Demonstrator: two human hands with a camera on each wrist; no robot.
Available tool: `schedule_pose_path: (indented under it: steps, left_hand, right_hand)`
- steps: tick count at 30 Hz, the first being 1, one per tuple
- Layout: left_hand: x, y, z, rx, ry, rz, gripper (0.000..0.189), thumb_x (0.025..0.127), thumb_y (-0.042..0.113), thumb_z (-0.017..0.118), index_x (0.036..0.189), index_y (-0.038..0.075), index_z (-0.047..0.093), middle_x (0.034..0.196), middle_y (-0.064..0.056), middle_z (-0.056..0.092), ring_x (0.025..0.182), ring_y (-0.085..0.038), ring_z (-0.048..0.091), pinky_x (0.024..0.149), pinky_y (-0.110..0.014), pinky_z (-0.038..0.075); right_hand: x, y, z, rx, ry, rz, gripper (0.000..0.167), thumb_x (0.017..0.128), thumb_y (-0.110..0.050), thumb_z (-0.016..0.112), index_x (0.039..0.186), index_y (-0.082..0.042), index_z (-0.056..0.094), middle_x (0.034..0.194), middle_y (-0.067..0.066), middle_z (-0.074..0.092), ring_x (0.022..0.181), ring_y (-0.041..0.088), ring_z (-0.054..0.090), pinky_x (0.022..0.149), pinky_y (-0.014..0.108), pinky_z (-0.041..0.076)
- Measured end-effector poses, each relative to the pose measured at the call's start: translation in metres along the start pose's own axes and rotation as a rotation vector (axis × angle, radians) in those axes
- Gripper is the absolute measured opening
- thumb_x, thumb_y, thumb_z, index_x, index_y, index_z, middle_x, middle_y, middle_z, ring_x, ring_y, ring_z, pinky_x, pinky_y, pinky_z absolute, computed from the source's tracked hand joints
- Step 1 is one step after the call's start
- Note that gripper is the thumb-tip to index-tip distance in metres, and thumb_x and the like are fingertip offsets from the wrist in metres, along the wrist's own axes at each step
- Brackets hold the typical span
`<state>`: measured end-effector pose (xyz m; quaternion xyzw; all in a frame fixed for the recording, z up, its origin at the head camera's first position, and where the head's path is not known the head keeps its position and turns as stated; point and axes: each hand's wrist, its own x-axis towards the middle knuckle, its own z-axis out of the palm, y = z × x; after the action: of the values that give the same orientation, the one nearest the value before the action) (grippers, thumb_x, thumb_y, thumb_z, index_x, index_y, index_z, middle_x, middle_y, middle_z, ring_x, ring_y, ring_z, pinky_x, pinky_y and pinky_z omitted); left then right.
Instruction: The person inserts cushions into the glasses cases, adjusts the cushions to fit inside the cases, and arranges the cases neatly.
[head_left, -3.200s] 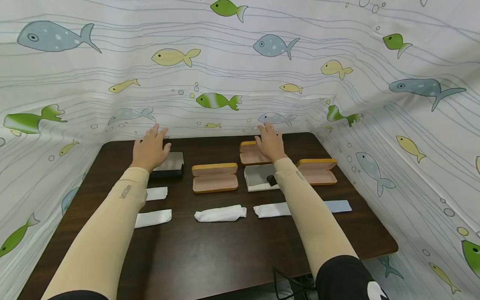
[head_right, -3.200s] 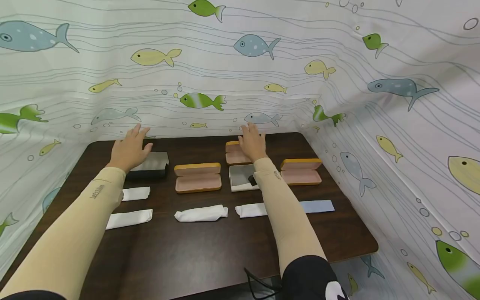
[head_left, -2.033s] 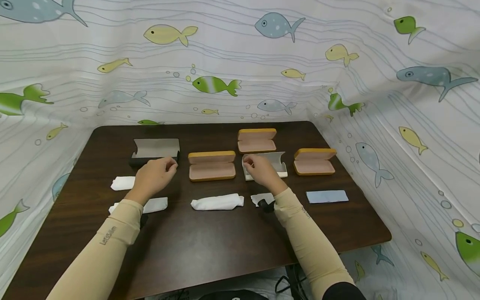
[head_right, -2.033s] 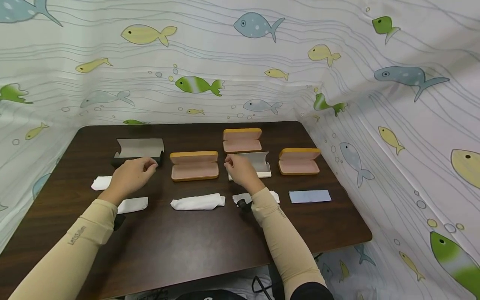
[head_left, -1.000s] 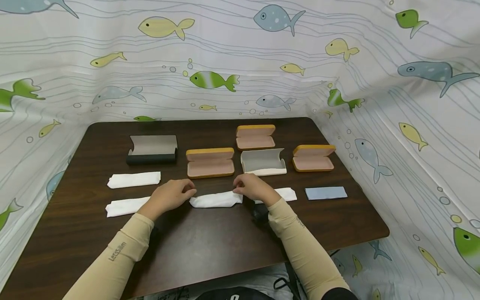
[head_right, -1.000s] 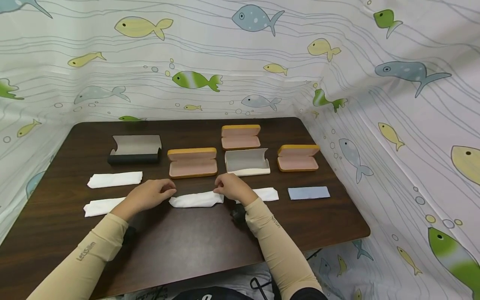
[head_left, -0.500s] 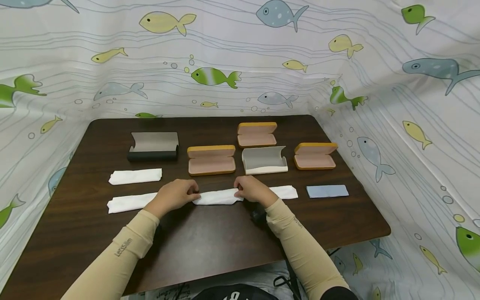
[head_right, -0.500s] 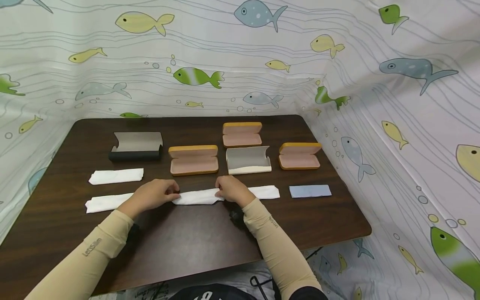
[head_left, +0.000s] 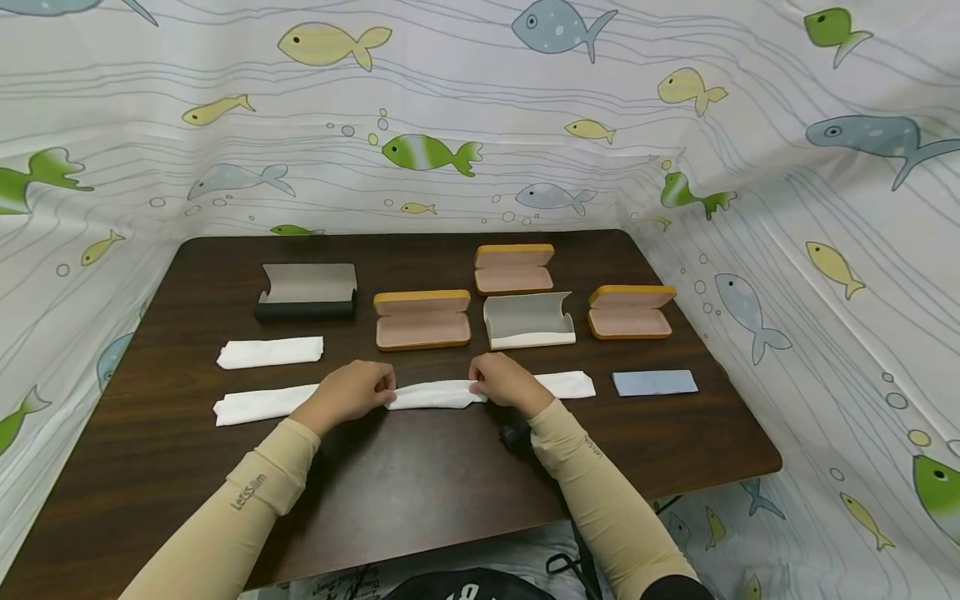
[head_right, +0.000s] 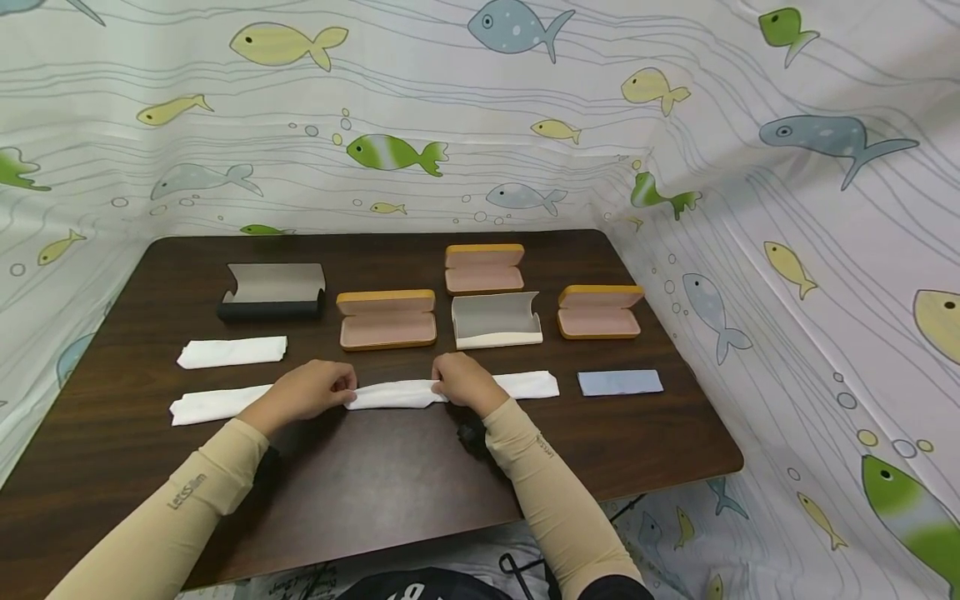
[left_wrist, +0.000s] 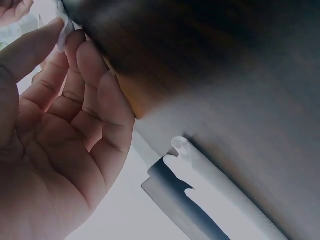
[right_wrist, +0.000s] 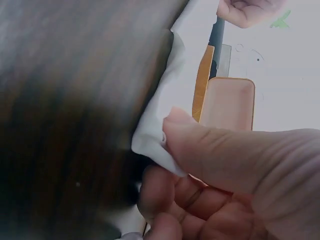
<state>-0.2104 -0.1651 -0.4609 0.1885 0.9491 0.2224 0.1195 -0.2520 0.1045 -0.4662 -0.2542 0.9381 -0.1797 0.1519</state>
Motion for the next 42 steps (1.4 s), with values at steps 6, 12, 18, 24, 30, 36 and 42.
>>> schedule_pose_path:
  steps: [6,12,18,24,30,36,42]
  left_hand:
    - [-0.003,-0.007,-0.002,-0.123,-0.022,0.059,0.013,0.097,0.017,0.069,0.087,0.013,0.063,0.078,0.003,0.059,0.070,-0.014,0.050,0.063,-0.032,0.043]
    - [-0.005,-0.014,-0.004,-0.385,-0.109,0.014,0.012,0.101,0.016,0.064,0.094,0.007,0.063,0.085,-0.004,0.067,0.079,-0.017,0.063,0.066,-0.033,0.055]
    - [-0.008,-0.015,-0.006,-0.613,-0.141,-0.050,0.015,0.103,0.016,0.060,0.098,0.002,0.060,0.102,-0.016,0.067,0.095,-0.026,0.065,0.075,-0.041,0.060]
    - [-0.008,-0.017,-0.008,-0.778,-0.163,-0.042,0.017,0.105,0.016,0.057,0.099,0.000,0.056,0.129,-0.027,0.057,0.110,-0.032,0.060,0.086,-0.047,0.058]
    - [-0.006,-0.018,-0.009,-0.903,-0.206,-0.055,0.015,0.105,0.013,0.056,0.100,-0.001,0.054,0.111,-0.021,0.065,0.109,-0.032,0.068,0.089,-0.045,0.058]
    - [-0.004,-0.018,-0.011,-0.948,-0.168,-0.053,0.016,0.104,0.011,0.059,0.105,-0.004,0.054,0.104,-0.019,0.069,0.102,-0.028,0.071,0.087,-0.040,0.059]
    - [-0.002,-0.020,-0.013,-0.962,-0.133,-0.049,0.022,0.103,0.007,0.060,0.115,-0.008,0.051,0.100,-0.012,0.068,0.096,-0.023,0.069,0.087,-0.039,0.059]
  right_hand:
    - [-0.002,0.004,-0.002,0.070,-0.026,-0.030,0.010,0.096,-0.011,0.071,0.088,-0.006,0.066,0.080,-0.001,0.058,0.072,0.012,0.050,0.068,0.027,0.045]
    - [-0.005,0.008,-0.009,0.167,-0.033,-0.034,0.007,0.097,-0.011,0.069,0.093,-0.006,0.068,0.086,0.001,0.063,0.078,0.013,0.053,0.072,0.028,0.047]
    - [-0.006,0.012,-0.015,0.275,-0.046,-0.046,0.007,0.098,-0.011,0.068,0.097,-0.004,0.069,0.089,0.002,0.065,0.079,0.013,0.054,0.070,0.026,0.047]
    - [-0.006,0.017,-0.014,0.416,-0.048,-0.025,0.008,0.100,-0.010,0.066,0.102,-0.003,0.067,0.084,0.003,0.063,0.071,0.014,0.053,0.063,0.026,0.046]
    - [-0.006,0.014,-0.014,0.626,-0.069,0.009,0.009,0.100,-0.002,0.062,0.106,0.004,0.064,0.090,0.011,0.067,0.076,0.018,0.069,0.070,0.032,0.059]
    - [-0.003,0.015,-0.016,0.798,-0.093,0.037,0.013,0.102,0.002,0.057,0.113,0.008,0.061,0.095,0.016,0.067,0.079,0.025,0.074,0.071,0.036,0.062]
    - [0.000,0.016,-0.017,0.889,-0.098,0.044,0.019,0.102,0.004,0.055,0.120,0.011,0.059,0.099,0.017,0.064,0.082,0.023,0.074,0.075,0.033,0.061]
